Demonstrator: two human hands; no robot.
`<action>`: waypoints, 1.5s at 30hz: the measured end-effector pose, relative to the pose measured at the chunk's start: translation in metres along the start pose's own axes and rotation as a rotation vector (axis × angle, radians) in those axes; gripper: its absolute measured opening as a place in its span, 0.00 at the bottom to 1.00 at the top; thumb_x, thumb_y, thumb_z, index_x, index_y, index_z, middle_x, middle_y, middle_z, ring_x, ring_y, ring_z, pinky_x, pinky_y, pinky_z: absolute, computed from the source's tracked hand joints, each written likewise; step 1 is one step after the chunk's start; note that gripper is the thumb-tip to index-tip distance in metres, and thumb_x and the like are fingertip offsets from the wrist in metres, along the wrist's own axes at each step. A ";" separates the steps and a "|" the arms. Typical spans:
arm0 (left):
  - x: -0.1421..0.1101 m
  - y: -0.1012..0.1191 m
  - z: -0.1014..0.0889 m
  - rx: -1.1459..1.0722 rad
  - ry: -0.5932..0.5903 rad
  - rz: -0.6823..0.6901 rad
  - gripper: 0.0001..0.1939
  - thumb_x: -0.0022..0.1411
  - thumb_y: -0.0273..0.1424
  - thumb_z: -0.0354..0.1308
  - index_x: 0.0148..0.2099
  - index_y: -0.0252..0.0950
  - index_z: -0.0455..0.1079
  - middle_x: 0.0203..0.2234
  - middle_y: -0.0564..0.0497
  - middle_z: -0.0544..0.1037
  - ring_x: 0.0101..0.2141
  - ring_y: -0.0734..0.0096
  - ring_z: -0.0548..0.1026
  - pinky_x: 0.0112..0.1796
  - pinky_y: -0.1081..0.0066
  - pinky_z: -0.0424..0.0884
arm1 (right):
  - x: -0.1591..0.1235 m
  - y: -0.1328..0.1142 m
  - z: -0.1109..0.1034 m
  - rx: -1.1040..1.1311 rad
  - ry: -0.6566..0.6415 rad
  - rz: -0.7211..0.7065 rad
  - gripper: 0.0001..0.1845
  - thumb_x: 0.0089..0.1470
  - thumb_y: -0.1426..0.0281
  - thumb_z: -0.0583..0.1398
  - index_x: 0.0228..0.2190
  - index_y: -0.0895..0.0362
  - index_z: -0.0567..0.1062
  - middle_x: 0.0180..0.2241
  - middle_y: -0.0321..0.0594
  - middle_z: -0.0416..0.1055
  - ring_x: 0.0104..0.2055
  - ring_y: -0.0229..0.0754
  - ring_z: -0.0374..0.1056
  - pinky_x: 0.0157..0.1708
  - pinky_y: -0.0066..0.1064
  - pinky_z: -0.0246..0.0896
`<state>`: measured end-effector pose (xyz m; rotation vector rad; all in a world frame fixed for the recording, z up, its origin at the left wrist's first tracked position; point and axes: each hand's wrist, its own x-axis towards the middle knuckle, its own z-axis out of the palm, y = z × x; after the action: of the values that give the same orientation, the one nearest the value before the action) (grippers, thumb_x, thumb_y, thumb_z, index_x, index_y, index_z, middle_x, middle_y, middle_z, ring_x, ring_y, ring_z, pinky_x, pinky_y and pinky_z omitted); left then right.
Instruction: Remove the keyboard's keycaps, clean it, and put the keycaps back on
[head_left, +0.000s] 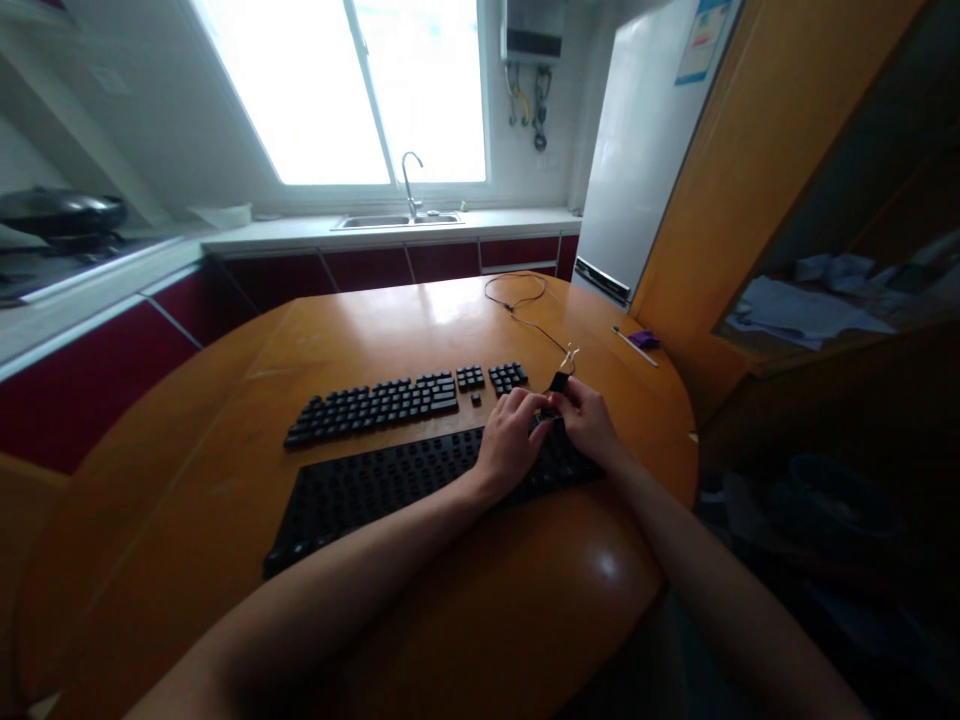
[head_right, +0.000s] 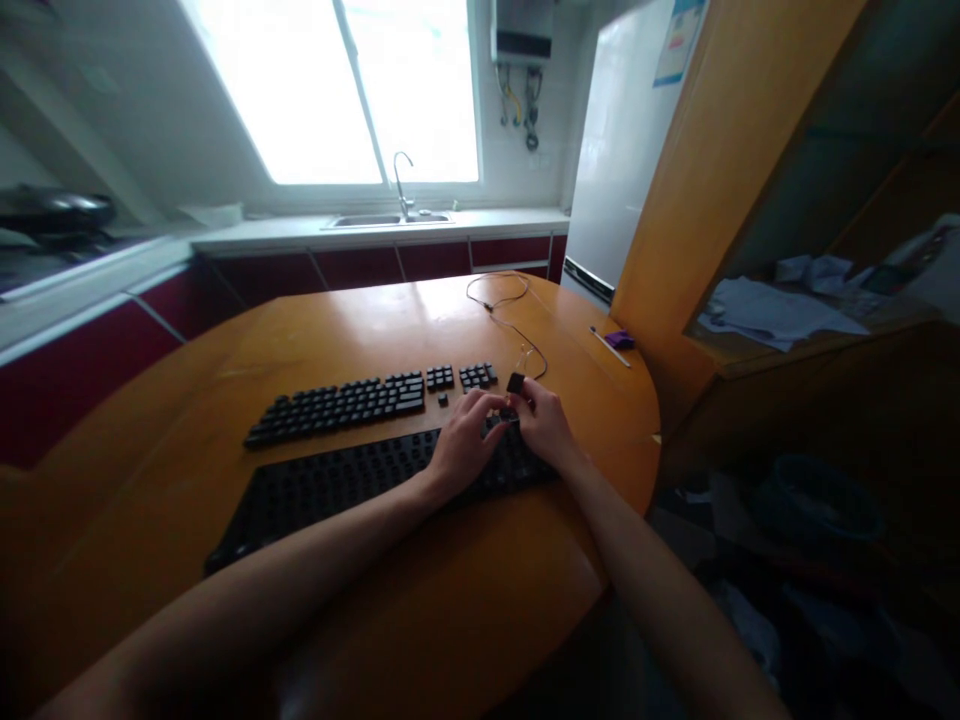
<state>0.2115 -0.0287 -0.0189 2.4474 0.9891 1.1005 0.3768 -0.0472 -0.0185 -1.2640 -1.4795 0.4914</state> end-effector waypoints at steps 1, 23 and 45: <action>0.000 0.001 -0.002 0.063 -0.025 0.033 0.11 0.65 0.28 0.61 0.50 0.42 0.69 0.44 0.49 0.73 0.48 0.60 0.70 0.50 0.61 0.68 | 0.000 0.000 -0.001 -0.007 -0.004 -0.008 0.07 0.59 0.65 0.57 0.31 0.55 0.72 0.29 0.39 0.74 0.31 0.44 0.69 0.32 0.32 0.61; 0.042 -0.015 -0.036 0.032 -0.147 -0.060 0.05 0.63 0.34 0.64 0.39 0.41 0.80 0.35 0.50 0.80 0.35 0.66 0.76 0.39 0.66 0.70 | 0.012 0.020 -0.012 0.035 0.113 0.072 0.11 0.58 0.65 0.55 0.25 0.55 0.68 0.23 0.36 0.67 0.25 0.40 0.64 0.27 0.31 0.55; 0.078 -0.072 -0.004 0.444 -0.309 0.039 0.08 0.60 0.36 0.66 0.40 0.41 0.81 0.40 0.45 0.76 0.46 0.55 0.70 0.48 0.61 0.67 | 0.016 0.030 -0.012 0.056 0.149 0.067 0.11 0.59 0.66 0.55 0.26 0.55 0.69 0.24 0.37 0.69 0.25 0.40 0.65 0.27 0.30 0.55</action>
<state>0.2115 0.0776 -0.0091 2.8753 1.1841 0.5213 0.4027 -0.0263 -0.0323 -1.2813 -1.2946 0.4691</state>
